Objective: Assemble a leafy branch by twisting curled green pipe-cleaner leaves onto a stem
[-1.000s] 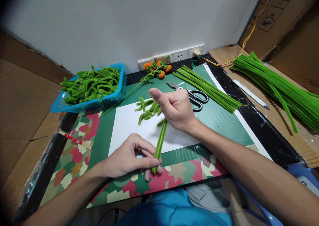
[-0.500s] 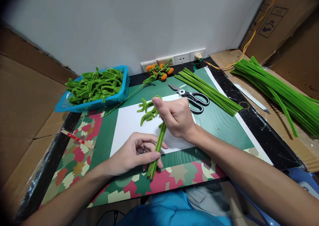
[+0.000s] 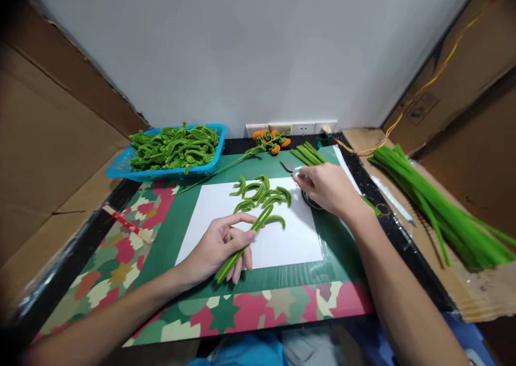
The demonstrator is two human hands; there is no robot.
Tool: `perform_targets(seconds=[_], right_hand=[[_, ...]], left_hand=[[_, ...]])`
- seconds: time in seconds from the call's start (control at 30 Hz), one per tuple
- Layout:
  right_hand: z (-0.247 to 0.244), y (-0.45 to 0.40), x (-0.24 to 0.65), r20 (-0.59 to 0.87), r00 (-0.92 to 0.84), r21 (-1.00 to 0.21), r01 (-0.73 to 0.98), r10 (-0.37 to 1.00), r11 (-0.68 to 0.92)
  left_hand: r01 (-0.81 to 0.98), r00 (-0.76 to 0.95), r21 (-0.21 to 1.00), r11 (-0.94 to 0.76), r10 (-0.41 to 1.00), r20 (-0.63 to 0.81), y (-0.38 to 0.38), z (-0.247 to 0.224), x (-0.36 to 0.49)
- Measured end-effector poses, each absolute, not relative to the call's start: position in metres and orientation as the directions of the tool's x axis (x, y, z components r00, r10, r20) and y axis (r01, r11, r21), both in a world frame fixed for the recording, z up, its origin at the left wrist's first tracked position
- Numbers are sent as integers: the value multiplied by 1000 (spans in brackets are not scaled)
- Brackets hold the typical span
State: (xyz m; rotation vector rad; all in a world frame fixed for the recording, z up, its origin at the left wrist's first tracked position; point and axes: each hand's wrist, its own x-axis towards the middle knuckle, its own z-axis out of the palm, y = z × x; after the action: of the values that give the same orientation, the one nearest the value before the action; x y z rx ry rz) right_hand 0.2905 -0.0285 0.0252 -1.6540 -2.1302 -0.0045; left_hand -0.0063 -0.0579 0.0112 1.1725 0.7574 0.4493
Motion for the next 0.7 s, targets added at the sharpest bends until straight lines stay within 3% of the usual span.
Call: perform_targets(seconds=[0.07, 0.2, 0.5, 0.7], right_hand=[[27, -29, 305, 162, -221, -247, 934, 962, 257], [22, -33, 317, 41, -244, -305, 920, 969, 245], [13, -36, 299, 54, -66, -255, 964, 996, 77], [14, -37, 306, 191, 48, -442, 896, 980, 43]], left_hand=[[61, 675, 937, 343, 678, -292, -57, 10, -6], [38, 682, 945, 325, 683, -262, -56, 7, -8], [43, 631, 951, 306, 730, -263, -56, 9, -6], [-8, 594, 941, 339, 759, -268, -55, 15, -6]])
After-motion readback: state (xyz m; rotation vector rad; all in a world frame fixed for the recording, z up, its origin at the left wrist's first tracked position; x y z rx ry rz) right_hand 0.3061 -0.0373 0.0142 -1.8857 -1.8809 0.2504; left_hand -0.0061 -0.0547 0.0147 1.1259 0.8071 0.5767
